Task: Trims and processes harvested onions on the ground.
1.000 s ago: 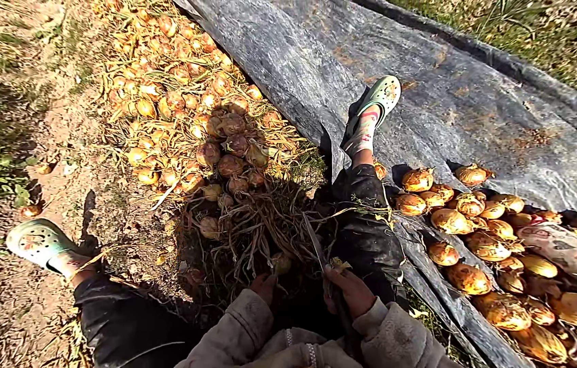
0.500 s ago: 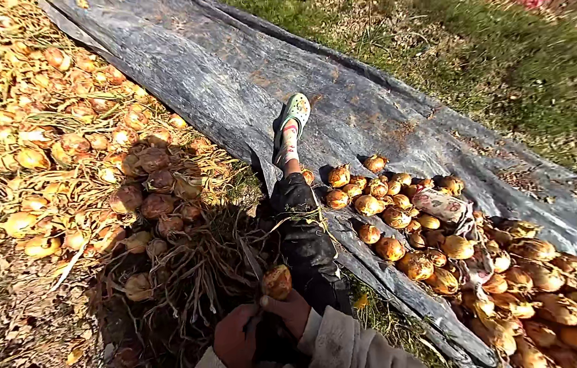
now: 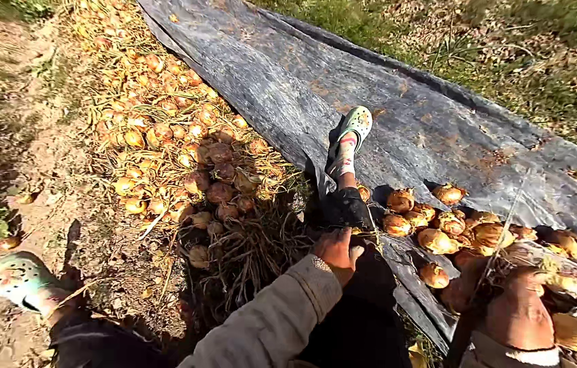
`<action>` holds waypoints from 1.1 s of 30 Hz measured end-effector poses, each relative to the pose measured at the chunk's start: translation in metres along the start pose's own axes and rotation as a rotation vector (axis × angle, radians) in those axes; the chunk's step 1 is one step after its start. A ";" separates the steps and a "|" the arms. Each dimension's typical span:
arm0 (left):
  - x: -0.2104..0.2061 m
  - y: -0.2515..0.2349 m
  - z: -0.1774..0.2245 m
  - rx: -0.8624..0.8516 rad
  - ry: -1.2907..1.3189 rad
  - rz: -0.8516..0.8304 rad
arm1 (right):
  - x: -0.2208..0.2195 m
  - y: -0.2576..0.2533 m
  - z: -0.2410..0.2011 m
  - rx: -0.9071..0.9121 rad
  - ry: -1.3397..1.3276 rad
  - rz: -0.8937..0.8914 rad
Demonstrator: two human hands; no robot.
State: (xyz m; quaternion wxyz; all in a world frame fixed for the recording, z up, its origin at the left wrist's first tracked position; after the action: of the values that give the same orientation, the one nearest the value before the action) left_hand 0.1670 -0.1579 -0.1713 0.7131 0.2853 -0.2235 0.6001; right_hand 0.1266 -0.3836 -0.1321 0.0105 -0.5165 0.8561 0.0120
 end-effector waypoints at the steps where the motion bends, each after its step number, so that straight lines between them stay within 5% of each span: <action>1: 0.005 0.007 -0.022 0.075 -0.053 -0.013 | -0.004 0.004 0.009 -0.075 -0.001 -0.034; 7: 0.105 0.062 -0.175 0.477 -0.423 0.169 | -0.050 0.067 0.068 -0.416 -0.058 -0.242; 11: 0.164 0.087 -0.273 0.861 -0.416 0.341 | -0.078 0.091 0.060 -0.495 0.052 -0.352; 14: 0.152 0.094 -0.285 1.005 -0.329 0.212 | -0.088 0.097 0.058 -0.489 0.078 -0.408; 17: 0.140 0.100 -0.281 1.029 -0.288 0.269 | -0.095 0.107 0.063 -0.529 0.094 -0.490; 21: 0.130 0.117 -0.248 0.760 -0.161 0.606 | -0.105 0.123 0.066 -0.544 0.154 -0.638; 24: 0.112 0.133 -0.196 0.433 0.062 0.701 | -0.112 0.132 0.067 -0.518 0.276 -0.744; 27: 0.094 0.140 -0.149 0.145 0.338 0.532 | -0.126 0.131 0.070 -0.378 0.416 -0.815; 33: 0.065 0.157 -0.110 -0.065 0.774 0.171 | -0.135 0.135 0.049 -0.086 0.253 -0.720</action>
State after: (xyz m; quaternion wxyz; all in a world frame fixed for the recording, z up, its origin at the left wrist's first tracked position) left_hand 0.0214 -0.0182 -0.1875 0.7009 -0.0044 0.0198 0.7129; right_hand 0.0703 -0.1998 -0.1757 -0.1136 -0.7814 0.6133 -0.0203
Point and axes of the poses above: each hand's wrist, its own y-axis away from the middle knuckle, its own x-axis out of the back of the hand, z = x × y, the point moved 5 cm from there along -y, towards the middle knuckle, and after that the axes turned 9 degrees about z, right-handed, at the moved point
